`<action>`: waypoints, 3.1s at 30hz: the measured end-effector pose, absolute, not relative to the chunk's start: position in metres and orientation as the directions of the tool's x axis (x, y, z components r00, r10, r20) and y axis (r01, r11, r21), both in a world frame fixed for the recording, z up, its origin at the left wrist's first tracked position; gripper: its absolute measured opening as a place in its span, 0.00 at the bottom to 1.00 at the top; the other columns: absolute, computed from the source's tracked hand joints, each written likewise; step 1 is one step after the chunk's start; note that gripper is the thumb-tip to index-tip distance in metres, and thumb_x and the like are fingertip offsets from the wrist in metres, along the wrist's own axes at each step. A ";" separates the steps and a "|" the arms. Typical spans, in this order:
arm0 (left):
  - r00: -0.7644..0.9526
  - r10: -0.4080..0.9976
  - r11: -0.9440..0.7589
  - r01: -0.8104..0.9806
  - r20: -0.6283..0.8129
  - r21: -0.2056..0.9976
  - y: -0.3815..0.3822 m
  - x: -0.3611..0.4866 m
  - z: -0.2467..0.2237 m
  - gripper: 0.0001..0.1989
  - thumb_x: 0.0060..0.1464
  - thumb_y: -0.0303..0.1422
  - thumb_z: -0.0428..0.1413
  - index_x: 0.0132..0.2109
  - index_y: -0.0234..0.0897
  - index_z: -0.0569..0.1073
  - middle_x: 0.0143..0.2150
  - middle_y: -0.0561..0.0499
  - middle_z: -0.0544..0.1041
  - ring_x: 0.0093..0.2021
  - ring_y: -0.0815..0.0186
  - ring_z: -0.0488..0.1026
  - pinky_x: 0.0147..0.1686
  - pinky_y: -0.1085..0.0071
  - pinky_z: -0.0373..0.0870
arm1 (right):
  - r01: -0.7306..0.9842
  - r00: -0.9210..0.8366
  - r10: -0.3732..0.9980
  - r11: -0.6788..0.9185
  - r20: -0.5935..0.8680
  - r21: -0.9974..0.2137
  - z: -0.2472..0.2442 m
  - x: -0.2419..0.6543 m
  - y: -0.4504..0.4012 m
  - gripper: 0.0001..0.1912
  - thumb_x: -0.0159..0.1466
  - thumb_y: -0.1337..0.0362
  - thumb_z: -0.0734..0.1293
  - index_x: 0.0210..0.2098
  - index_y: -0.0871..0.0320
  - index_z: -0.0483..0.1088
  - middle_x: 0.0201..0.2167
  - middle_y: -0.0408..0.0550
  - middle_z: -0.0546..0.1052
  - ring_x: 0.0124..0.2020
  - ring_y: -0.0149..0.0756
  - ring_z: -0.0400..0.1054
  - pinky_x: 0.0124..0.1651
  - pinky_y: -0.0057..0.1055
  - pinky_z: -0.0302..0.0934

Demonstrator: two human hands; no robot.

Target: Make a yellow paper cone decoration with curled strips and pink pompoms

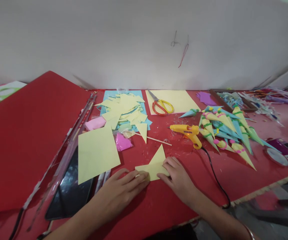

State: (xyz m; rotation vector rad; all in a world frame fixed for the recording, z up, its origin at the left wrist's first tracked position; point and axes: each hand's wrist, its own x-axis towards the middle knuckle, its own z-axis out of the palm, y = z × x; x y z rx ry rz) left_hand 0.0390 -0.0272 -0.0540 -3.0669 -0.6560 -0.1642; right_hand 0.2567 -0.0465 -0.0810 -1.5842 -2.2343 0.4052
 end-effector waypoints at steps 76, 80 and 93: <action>0.624 0.773 -0.613 0.781 -0.115 0.115 -0.015 0.096 -0.055 0.17 0.51 0.25 0.45 0.49 0.33 0.63 0.40 0.45 0.69 0.35 0.61 0.70 0.32 0.64 0.66 | 0.480 -0.295 0.954 0.194 0.050 -0.856 -0.059 0.275 -0.011 0.17 0.58 0.76 0.53 0.32 0.58 0.71 0.30 0.44 0.72 0.34 0.30 0.66 0.37 0.26 0.58; 0.595 0.787 -0.575 0.803 -0.161 0.157 -0.013 0.096 -0.052 0.19 0.51 0.26 0.46 0.51 0.31 0.61 0.43 0.43 0.68 0.33 0.61 0.71 0.32 0.65 0.67 | 0.457 -0.183 0.983 0.076 -0.011 -0.886 -0.057 0.270 -0.007 0.11 0.60 0.67 0.56 0.32 0.60 0.69 0.27 0.44 0.72 0.28 0.31 0.65 0.31 0.25 0.57; 0.588 0.800 -0.585 0.809 -0.118 0.058 -0.015 0.104 -0.060 0.17 0.52 0.27 0.44 0.50 0.33 0.62 0.41 0.45 0.67 0.35 0.61 0.70 0.33 0.64 0.67 | 0.790 -0.092 0.993 0.117 0.073 -0.602 -0.072 0.258 -0.013 0.10 0.57 0.69 0.57 0.37 0.57 0.66 0.18 0.39 0.68 0.23 0.31 0.62 0.32 0.27 0.51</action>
